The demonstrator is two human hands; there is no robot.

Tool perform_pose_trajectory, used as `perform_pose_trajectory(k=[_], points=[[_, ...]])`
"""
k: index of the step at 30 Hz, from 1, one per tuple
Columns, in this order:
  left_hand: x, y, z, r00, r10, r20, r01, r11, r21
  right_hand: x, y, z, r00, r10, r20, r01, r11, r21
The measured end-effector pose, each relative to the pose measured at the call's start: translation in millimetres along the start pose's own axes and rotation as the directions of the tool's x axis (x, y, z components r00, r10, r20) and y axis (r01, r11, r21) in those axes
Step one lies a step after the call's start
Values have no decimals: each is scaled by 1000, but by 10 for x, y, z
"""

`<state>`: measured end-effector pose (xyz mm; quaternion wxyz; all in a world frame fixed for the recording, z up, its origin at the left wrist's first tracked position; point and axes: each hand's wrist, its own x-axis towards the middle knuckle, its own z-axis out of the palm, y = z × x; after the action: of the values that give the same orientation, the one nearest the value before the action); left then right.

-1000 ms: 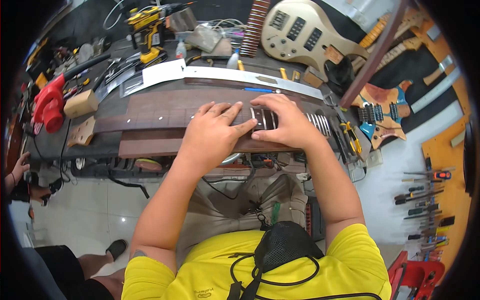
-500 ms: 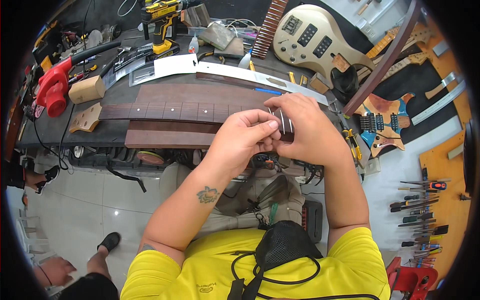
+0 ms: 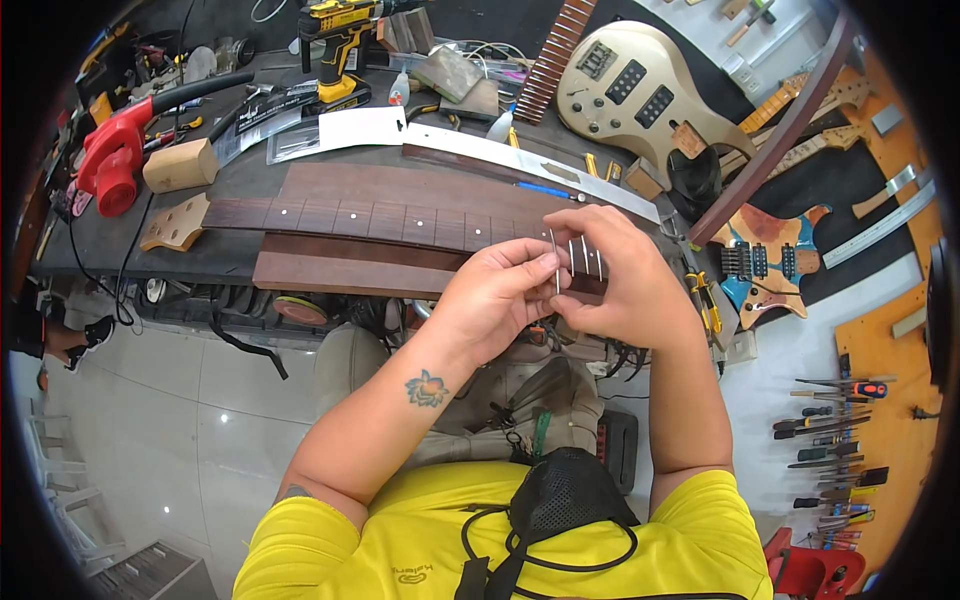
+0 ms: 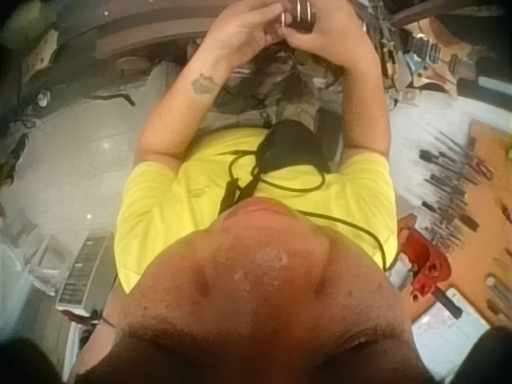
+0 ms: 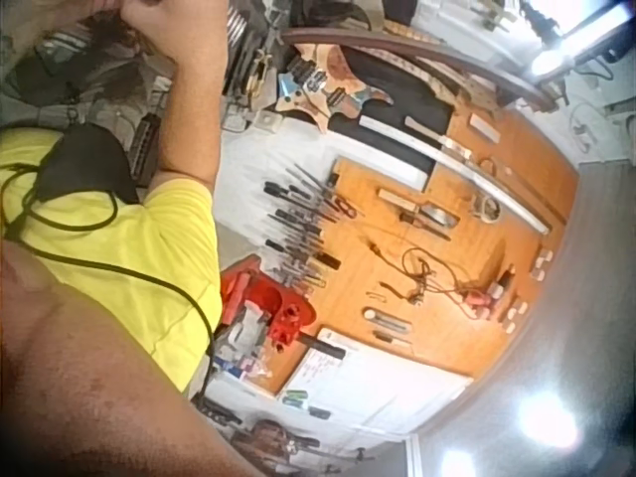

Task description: The person installs frets on a guitar neck by trimming fret wires with pliers, inserting them into the fretboard slots by hand, and hammering them down with a mallet.

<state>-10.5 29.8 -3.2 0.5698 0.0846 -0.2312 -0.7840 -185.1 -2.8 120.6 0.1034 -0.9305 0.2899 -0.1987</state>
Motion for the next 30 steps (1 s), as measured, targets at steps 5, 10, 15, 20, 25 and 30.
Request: perform_pose_trajectory(k=[5,10,15,20,25,30], points=[[-38,7,13,999,-43,3,43,999,-4,-2,177,50,1000,-3,10,2,994,109],[-332,168,102,986,-39,-164,88,949,302,133,669,119,990,138,33,-141,980,143],[-624,262,172,990,-135,-38,131,790,599,100,803,371,972,189,139,-216,952,218],[-1038,130,757,710,-19,704,-702,66,709,93,743,375,967,219,134,-245,943,226],[-1098,159,895,557,-385,736,-490,563,666,98,793,459,989,114,90,-130,972,197],[-698,133,1226,667,-221,712,-665,255,702,60,766,504,984,176,6,-173,959,224]])
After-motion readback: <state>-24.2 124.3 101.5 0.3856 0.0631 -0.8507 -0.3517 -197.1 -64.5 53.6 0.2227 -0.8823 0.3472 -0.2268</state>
